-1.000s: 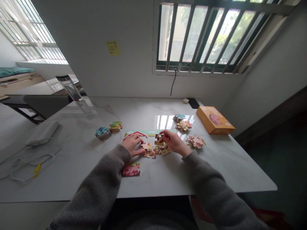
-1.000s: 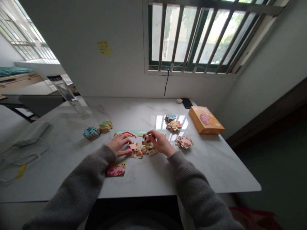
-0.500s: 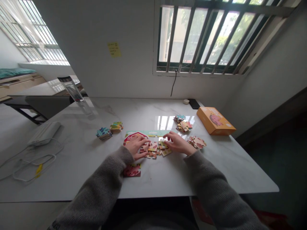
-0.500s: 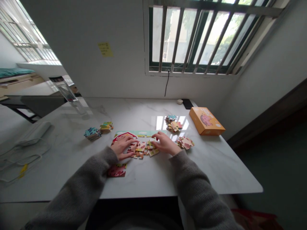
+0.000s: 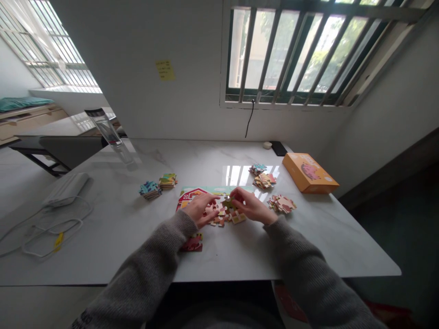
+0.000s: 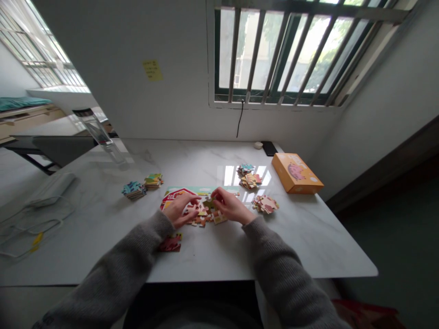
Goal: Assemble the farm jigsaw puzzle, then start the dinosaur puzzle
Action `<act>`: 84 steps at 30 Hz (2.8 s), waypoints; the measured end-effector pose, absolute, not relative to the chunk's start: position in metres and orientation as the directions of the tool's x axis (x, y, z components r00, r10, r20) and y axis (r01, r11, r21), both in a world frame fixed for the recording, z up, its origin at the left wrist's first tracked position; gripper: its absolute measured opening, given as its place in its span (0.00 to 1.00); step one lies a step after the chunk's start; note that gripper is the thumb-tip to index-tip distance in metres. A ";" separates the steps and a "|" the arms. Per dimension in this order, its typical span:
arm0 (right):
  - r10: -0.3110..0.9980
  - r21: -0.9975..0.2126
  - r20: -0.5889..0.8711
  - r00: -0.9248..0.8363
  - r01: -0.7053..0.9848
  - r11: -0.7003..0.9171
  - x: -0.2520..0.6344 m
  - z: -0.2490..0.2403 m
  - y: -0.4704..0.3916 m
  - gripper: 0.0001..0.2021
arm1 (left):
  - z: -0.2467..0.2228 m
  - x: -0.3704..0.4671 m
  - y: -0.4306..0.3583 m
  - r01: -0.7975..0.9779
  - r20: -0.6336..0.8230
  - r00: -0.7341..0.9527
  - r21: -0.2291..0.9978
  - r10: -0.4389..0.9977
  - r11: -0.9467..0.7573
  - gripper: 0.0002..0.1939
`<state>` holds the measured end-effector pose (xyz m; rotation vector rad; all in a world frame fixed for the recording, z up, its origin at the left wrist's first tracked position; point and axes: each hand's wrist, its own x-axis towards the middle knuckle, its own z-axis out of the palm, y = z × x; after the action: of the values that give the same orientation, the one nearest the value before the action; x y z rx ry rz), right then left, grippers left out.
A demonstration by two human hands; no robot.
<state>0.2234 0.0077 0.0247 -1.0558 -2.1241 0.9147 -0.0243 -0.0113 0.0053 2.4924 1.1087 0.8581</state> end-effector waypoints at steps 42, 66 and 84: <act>0.686 -0.509 0.458 -0.565 0.466 0.724 0.217 0.022 -0.006 0.26 | 0.002 -0.030 -0.005 0.694 0.495 0.461 0.316 0.737 -0.647 0.20; 0.762 -0.481 0.589 -0.268 0.641 0.598 0.284 0.018 0.023 0.15 | 0.017 0.069 0.037 0.737 0.226 0.558 0.307 0.798 -0.602 0.23; 0.854 -0.160 0.303 -0.424 0.861 0.484 0.291 0.008 0.020 0.15 | -0.011 0.089 0.035 0.731 0.302 0.527 0.315 0.794 -0.605 0.20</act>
<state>0.2907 0.0196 0.0077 -1.4406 -2.3923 -0.0277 0.0890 0.0352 -0.0110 2.6119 1.3145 0.6340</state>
